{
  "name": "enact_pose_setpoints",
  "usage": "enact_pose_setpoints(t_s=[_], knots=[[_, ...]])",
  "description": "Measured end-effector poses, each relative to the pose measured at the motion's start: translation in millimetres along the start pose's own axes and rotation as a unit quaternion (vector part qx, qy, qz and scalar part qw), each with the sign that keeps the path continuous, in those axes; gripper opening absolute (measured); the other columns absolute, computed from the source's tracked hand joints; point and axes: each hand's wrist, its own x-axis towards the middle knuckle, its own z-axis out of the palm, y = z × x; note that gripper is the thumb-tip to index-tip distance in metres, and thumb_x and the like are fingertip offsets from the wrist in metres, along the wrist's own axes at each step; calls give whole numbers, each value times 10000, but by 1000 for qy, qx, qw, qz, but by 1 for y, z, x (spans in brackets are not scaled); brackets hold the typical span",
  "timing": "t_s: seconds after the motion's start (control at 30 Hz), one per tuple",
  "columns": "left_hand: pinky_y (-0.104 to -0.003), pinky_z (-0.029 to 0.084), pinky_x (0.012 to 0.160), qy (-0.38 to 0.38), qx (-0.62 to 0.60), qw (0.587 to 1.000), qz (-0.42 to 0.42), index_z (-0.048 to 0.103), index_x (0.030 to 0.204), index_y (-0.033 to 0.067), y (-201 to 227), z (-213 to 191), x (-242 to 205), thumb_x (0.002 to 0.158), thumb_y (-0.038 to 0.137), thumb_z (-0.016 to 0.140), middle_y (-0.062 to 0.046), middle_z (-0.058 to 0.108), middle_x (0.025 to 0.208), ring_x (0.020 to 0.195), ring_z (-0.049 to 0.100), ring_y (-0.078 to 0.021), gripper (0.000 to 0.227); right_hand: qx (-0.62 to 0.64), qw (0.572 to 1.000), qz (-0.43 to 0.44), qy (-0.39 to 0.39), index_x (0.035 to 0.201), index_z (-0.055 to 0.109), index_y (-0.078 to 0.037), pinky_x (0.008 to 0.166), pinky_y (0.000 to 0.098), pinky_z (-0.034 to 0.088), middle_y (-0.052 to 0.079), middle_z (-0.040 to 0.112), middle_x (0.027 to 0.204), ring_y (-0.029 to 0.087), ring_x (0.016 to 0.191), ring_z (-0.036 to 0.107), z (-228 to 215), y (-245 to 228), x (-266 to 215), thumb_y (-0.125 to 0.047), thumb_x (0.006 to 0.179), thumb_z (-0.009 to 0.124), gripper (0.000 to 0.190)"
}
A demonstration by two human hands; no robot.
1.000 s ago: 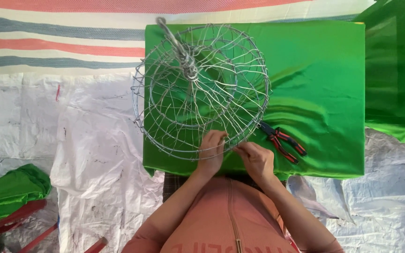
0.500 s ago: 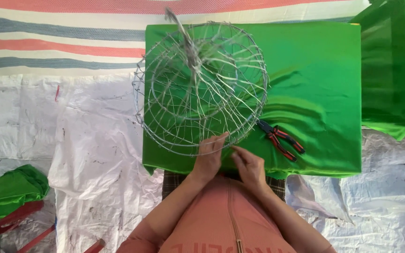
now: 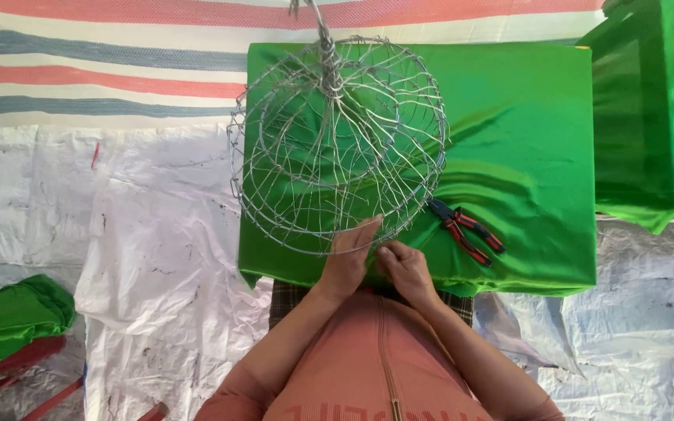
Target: The person assembles a spherical wire mesh structure by hand, twisting and securing intersecting wires. They use pliers to cut and bend wires, then manually twist connections to form the mesh. The work is performed on a green-covered table in a workshop-like setting.
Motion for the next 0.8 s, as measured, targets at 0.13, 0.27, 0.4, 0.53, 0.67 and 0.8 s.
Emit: enact_pose_setpoints(t_s=[0.13, 0.27, 0.4, 0.53, 0.67, 0.8], knots=[[-427, 492, 792, 19, 10, 1000, 10, 423, 1579, 126, -19, 22, -8, 923, -45, 548, -103, 668, 1348, 840, 666, -292, 689, 8, 1000, 12, -19, 1107, 781, -158, 783, 531, 543, 233, 745, 829, 422, 814, 721, 4, -19, -11, -302, 994, 624, 241], [-375, 508, 759, 41, 51, 997, 29, 331, 1634, 123, -9, 9, 0, 893, -23, 560, 59, 698, 1355, 770, 621, -231, 789, 37, 998, 42, -27, 1138, 772, -189, 805, 494, 554, 166, 763, 839, 324, 827, 722, 6, -14, -9, -290, 992, 608, 241], [-388, 509, 710, 65, 104, 991, 57, 369, 1617, 97, -25, 32, -10, 857, -44, 576, 43, 722, 1317, 709, 584, -242, 800, 6, 998, 60, -17, 1041, 789, -198, 817, 500, 536, 165, 756, 873, 331, 880, 721, 7, 28, 3, -369, 1021, 606, 251], [-371, 531, 692, 42, 143, 987, 52, 301, 1636, 99, -31, 32, -10, 875, -39, 618, 5, 775, 1128, 696, 597, -212, 835, 3, 997, 77, -19, 810, 762, -207, 726, 413, 529, 77, 649, 590, 227, 679, 640, 2, 10, -11, -428, 996, 617, 323], [-403, 541, 664, 11, 127, 991, 38, 240, 1653, 117, -23, 26, -5, 929, 2, 600, -40, 764, 1153, 741, 642, -231, 816, 41, 999, -12, 12, 899, 790, -121, 826, 449, 532, 143, 736, 892, 266, 894, 673, -8, -4, -15, -313, 982, 682, 235], [-458, 553, 657, 14, 120, 992, 46, 231, 1651, 98, -24, 30, -1, 954, -29, 554, -162, 669, 1308, 912, 678, -333, 780, -56, 993, -88, 51, 904, 770, -72, 887, 539, 537, 171, 711, 1066, 438, 1029, 674, -25, -17, -24, -319, 990, 686, 275]])
